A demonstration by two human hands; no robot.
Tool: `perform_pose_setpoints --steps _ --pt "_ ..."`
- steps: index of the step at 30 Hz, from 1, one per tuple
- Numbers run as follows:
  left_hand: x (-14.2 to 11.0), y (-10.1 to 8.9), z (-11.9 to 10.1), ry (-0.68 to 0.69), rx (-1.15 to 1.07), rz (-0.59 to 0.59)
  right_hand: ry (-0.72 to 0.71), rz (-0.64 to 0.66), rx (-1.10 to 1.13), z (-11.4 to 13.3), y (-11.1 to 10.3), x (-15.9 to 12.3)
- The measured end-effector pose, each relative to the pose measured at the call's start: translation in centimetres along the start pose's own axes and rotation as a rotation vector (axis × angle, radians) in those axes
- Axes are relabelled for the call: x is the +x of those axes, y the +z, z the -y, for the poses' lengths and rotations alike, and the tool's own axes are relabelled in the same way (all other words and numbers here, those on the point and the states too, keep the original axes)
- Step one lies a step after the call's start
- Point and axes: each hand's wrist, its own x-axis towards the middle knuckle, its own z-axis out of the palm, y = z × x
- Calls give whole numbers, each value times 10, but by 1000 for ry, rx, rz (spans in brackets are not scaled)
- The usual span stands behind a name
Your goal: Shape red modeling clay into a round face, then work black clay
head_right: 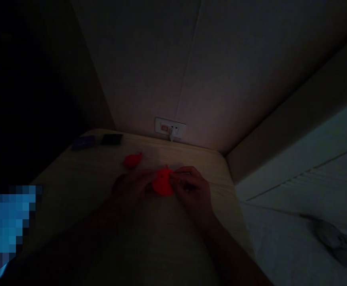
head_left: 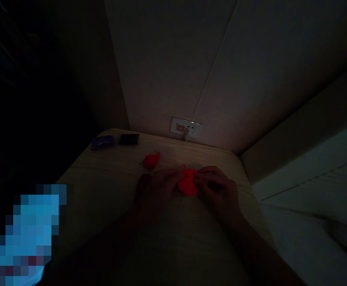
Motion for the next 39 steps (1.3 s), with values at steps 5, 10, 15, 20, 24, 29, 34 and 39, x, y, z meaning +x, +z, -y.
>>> perform_pose_setpoints --steps 5,10,15,20,24,29,34,39 --pt "1 0 -1 -24 -47 23 12 11 36 -1 0 1" --pt "4 -1 0 -35 -126 82 -22 18 21 2 1 1" --pt "0 0 -4 -50 -146 123 -30 47 -13 4 0 0" --pt "-1 2 -5 -56 -158 75 -15 9 24 3 2 0" --pt "-1 3 -5 -79 -163 93 -6 -14 16 4 2 1" --pt "-2 0 -7 -24 76 195 -31 -5 -25 5 1 -1" --pt "-4 0 -9 81 251 209 -31 6 -44 6 1 -2" --pt "-1 0 -5 72 235 208 16 8 -32 7 1 0"
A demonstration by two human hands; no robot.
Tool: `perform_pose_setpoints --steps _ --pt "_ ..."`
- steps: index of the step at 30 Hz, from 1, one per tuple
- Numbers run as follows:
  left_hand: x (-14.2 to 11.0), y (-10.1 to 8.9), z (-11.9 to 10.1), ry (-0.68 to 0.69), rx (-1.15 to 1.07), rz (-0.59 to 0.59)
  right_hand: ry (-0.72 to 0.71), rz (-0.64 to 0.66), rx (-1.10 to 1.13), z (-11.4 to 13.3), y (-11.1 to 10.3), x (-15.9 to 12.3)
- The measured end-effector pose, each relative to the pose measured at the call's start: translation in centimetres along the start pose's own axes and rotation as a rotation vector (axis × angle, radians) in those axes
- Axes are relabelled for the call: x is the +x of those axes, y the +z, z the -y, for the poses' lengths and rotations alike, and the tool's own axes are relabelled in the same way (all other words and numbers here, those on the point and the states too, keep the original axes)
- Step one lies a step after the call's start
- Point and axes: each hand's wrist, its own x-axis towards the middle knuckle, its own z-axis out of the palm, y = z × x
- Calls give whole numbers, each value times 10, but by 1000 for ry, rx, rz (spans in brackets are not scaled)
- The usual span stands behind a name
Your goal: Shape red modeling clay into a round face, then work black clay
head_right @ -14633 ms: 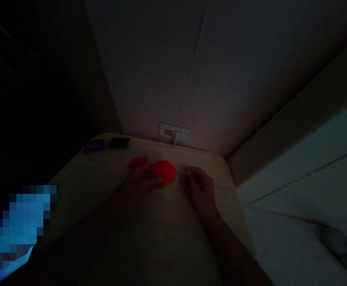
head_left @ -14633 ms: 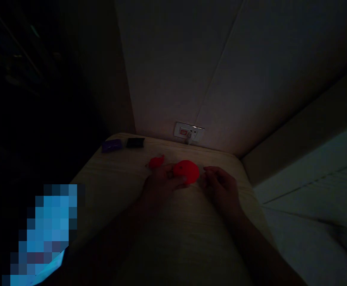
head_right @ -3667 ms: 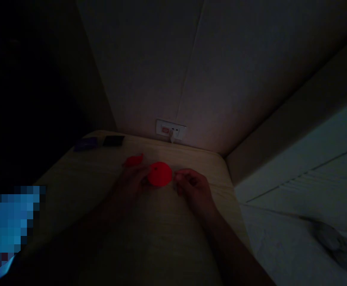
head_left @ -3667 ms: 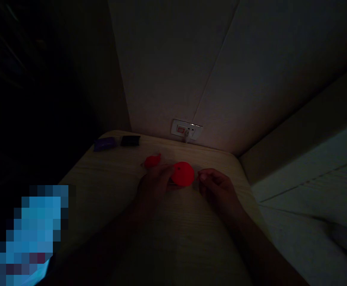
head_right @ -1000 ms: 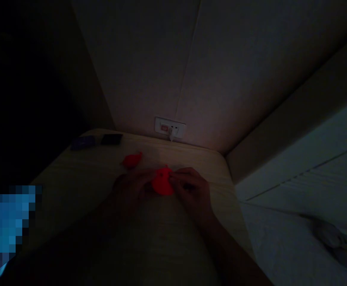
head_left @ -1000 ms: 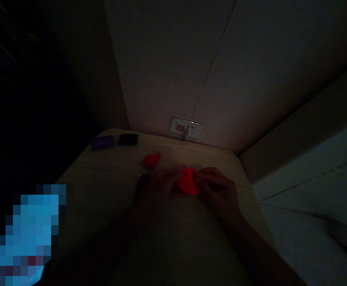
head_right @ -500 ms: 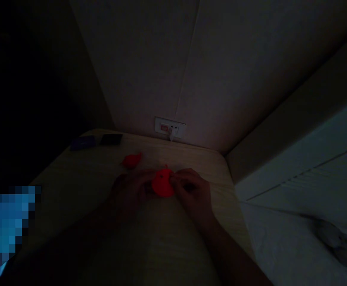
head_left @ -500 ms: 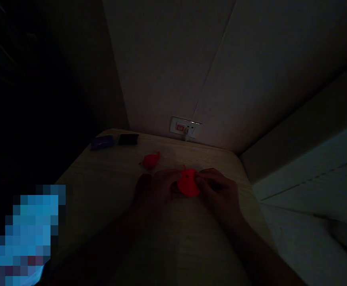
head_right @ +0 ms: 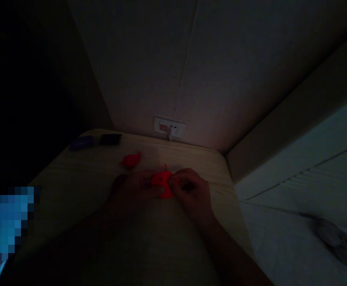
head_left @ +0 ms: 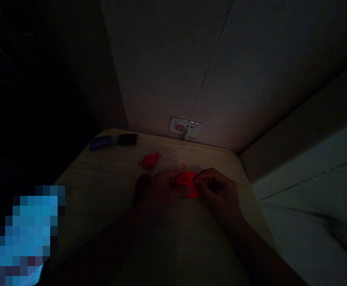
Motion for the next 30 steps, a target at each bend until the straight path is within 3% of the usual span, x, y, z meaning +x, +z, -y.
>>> perform_pose_setpoints --steps 4,8,12,24,30 --pt "2 -3 3 2 37 36 40 16 45 -2 0 0" --pt "1 -3 2 -21 65 0 86 40 138 -5 -1 -1" --pt "1 -2 1 -24 30 2 61 50 193 -6 -2 -1" --pt "0 -1 -3 -18 36 -26 -99 26 24 -3 0 0" --pt "-2 -1 -4 -27 52 -28 -109 36 -10 -4 -1 0"
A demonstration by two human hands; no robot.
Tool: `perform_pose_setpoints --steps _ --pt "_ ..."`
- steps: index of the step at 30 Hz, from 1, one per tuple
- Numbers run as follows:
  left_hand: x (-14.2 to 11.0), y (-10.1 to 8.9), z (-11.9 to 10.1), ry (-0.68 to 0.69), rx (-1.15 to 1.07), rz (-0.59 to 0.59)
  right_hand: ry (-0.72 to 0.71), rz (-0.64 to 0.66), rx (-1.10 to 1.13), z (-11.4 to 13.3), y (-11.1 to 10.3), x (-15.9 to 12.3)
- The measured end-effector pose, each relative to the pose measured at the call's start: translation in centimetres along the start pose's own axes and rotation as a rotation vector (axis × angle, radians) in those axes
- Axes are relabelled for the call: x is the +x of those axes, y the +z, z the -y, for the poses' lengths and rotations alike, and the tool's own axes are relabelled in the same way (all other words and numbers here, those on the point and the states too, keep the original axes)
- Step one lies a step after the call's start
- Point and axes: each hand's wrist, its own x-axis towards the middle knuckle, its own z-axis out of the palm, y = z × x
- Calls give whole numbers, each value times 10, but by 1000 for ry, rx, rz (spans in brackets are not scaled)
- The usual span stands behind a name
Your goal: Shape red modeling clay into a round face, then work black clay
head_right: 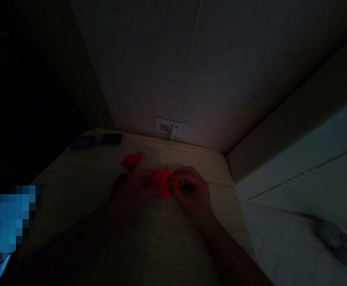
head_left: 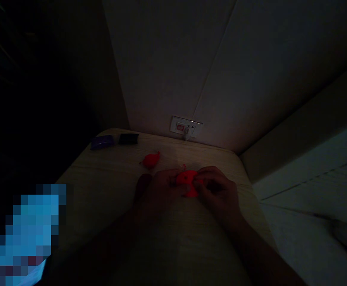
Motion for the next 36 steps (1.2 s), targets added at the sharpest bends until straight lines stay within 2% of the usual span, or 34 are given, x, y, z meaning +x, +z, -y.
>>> perform_pose_setpoints --steps 4,10,15,21,28,32,36 --pt "0 0 -1 -7 5 -3 15 3 38 1 0 0" --pt "-1 1 -6 -25 -4 -51 368 -60 369 1 2 -2" --pt "2 -1 0 -15 -68 -59 478 -22 449 -9 5 1" --pt "6 -1 3 -14 -216 -30 489 -94 497 -16 7 4" --pt "7 -5 8 48 -211 8 485 -114 549 -16 10 5" --pt "9 -8 12 65 -183 -19 470 -91 563 -19 11 6" --pt "9 -8 12 61 -199 -16 451 -22 479 -18 10 7"
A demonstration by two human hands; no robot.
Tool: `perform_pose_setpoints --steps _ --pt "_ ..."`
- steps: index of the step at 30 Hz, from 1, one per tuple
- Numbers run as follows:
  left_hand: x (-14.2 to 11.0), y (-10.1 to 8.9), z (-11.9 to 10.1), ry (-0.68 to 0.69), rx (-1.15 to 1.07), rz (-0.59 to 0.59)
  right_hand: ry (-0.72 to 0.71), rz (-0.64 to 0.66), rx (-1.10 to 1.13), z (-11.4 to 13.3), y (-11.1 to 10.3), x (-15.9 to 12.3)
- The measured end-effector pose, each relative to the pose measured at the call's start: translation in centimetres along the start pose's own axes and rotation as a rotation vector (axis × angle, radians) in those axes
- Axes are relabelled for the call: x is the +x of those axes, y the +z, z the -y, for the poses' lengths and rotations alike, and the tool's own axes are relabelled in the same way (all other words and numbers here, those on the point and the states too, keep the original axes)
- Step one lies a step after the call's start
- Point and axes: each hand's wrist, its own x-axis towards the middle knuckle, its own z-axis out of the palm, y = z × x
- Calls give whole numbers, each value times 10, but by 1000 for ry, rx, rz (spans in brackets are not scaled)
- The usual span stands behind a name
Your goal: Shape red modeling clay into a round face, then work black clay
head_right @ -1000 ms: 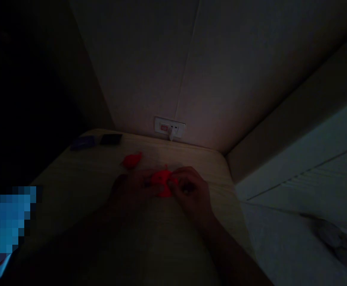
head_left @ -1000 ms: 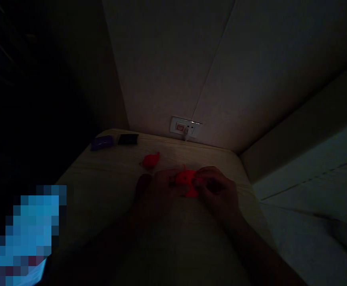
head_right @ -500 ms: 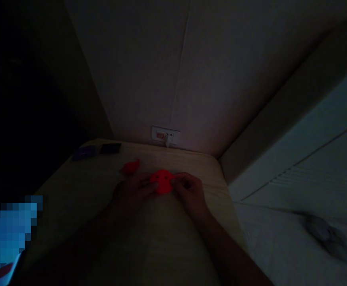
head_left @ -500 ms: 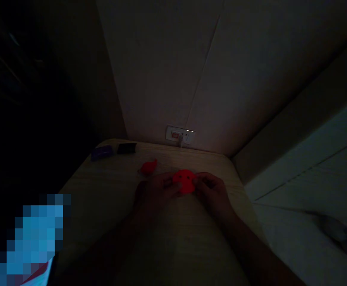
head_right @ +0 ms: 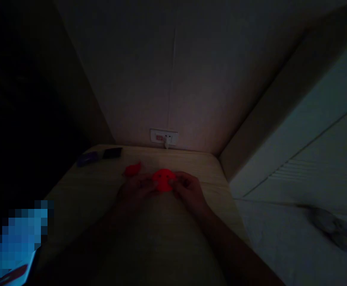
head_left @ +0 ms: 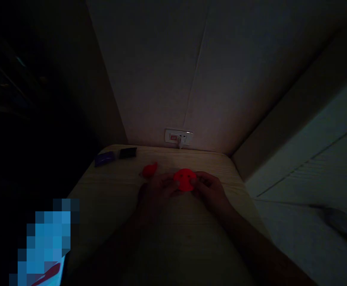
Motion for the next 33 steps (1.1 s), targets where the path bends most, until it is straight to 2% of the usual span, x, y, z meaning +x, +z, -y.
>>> perform_pose_setpoints --steps 10,16,18,21,23,25,28,33 --pt "0 1 -4 -24 46 -5 25 41 -58 7 3 -3" --pt "-12 11 -21 -30 263 -65 0 50 -98 6 5 -4" --pt "-12 10 -20 -18 294 -86 -104 0 -179 6 3 -5" --pt "-8 6 -13 -3 288 -60 -385 -80 -435 9 1 -8" --pt "-6 4 -9 9 299 -32 -565 -81 -593 13 0 -11" --pt "-7 4 -10 11 327 -32 -673 -49 -678 17 -1 -14" --pt "-11 9 -16 16 354 -51 -701 -25 -718 19 -1 -15" --pt "-15 12 -24 13 397 -88 -662 -3 -669 15 -2 -13"
